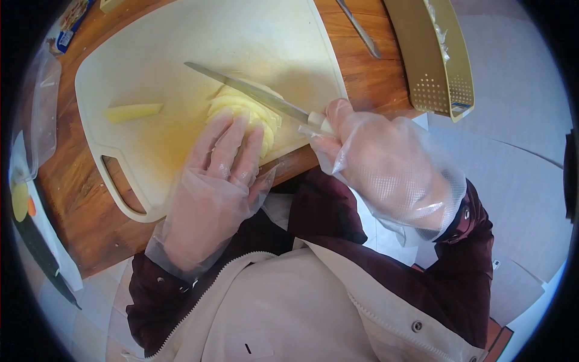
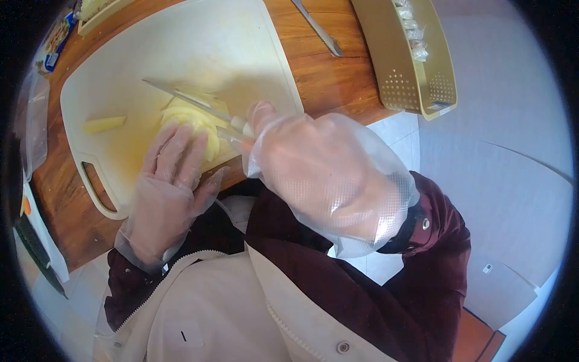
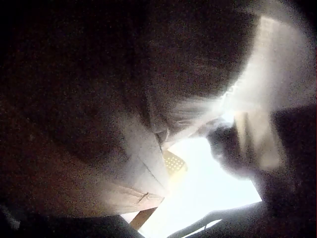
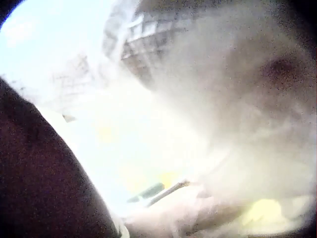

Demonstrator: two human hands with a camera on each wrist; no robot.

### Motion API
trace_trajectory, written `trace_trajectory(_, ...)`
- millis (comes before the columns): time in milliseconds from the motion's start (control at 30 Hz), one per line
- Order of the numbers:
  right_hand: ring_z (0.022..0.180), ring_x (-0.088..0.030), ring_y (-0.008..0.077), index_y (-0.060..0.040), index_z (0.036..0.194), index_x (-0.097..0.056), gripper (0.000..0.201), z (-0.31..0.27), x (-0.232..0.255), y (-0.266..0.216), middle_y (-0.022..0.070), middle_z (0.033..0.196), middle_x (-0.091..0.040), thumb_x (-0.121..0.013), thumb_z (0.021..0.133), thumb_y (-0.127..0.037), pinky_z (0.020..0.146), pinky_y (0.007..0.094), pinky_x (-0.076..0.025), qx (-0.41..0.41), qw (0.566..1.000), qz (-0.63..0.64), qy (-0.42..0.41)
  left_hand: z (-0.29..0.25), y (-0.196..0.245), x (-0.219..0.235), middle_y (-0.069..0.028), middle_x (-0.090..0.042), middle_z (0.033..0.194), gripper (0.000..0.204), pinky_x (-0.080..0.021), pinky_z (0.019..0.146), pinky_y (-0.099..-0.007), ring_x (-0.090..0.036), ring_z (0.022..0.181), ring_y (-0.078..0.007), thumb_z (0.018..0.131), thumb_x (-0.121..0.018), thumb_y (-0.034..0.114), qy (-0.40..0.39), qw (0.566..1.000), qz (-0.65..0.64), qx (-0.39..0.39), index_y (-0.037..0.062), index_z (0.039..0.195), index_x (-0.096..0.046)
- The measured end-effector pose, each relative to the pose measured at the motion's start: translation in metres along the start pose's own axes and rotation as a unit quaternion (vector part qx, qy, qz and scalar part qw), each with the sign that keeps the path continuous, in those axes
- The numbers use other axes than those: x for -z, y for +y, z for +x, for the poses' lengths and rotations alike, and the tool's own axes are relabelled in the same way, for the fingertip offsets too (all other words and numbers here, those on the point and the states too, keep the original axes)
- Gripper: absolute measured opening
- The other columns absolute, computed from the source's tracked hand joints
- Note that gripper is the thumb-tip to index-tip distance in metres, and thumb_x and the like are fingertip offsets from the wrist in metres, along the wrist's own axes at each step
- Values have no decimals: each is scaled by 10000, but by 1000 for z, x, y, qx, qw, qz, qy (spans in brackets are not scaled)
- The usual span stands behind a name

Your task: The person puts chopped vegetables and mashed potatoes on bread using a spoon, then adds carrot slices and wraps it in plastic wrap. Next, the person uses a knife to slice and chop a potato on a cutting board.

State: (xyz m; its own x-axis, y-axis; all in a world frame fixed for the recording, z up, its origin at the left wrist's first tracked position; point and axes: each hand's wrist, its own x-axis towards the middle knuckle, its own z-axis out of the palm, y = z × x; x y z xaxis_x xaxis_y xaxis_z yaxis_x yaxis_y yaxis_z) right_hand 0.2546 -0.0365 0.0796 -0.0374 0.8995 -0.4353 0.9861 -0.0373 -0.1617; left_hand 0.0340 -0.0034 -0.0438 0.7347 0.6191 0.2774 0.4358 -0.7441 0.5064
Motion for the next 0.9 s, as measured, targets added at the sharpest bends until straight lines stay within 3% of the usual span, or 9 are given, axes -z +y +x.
trace_trajectory(167, 714, -677, 464, -30, 1058, -529, 285, -4, -31, 10, 240, 790, -669, -644, 1036, -290, 624, 535, -529, 6, 999, 46, -13, -1, 0, 1, -184, -554, 1457, 697, -493, 1114, -479, -537, 1358, -413, 796, -878, 176, -15, 1000, -19, 13, 44, 1428, -615)
trace_trajectory(267, 691, -673, 457, -21, 1062, -520, 288, 2, -59, 18, 240, 793, -668, -640, 1038, -281, 593, 528, -527, 20, 999, 13, 27, -1, 0, 3, -188, -554, 1457, 696, -494, 1113, -479, -534, 1362, -413, 793, -878, 171, -23, 999, -27, 15, 43, 1425, -616)
trace_trajectory(333, 691, -670, 461, -21, 1054, -516, 289, 1, -64, 18, 247, 796, -664, -643, 1036, -280, 591, 531, -527, 4, 996, 70, 57, -1, 0, 2, -174, -554, 1443, 703, -511, 1101, -465, -525, 1367, -402, 788, -870, 175, -19, 1000, -16, 8, 31, 1425, -610)
trace_trajectory(633, 770, -673, 496, -41, 1055, -520, 302, -2, -2, -6, 255, 808, -668, -625, 1062, -324, 642, 558, -517, -19, 1000, -3, 1, 0, 3, 5, -144, -570, 1429, 692, -502, 1110, -473, -505, 1378, -422, 773, -877, 193, -14, 1000, 17, 11, 46, 1405, -635)
trace_trajectory(767, 755, -677, 483, -42, 1049, -516, 291, -4, -4, -5, 251, 793, -664, -623, 1066, -312, 627, 544, -519, 1, 1000, 5, -4, 0, 3, 6, -156, -574, 1437, 696, -479, 1131, -496, -502, 1382, -442, 776, -883, 185, -24, 999, 1, 23, 52, 1414, -638)
trace_trajectory(833, 738, -685, 460, -46, 1044, -515, 269, -7, -19, 0, 241, 780, -663, -617, 1067, -294, 603, 528, -524, -14, 998, 69, -8, 0, 2, 5, -156, -574, 1436, 697, -479, 1131, -495, -504, 1381, -440, 776, -883, 182, -23, 1000, -2, 20, 51, 1415, -636)
trace_trajectory(900, 725, -686, 448, -48, 1038, -516, 259, -1, -37, 5, 231, 772, -663, -616, 1066, -285, 589, 521, -526, -10, 999, 53, 0, 0, 1, 4, -156, -574, 1435, 699, -479, 1131, -494, -506, 1379, -439, 776, -883, 180, -18, 1000, -6, 18, 51, 1416, -635)
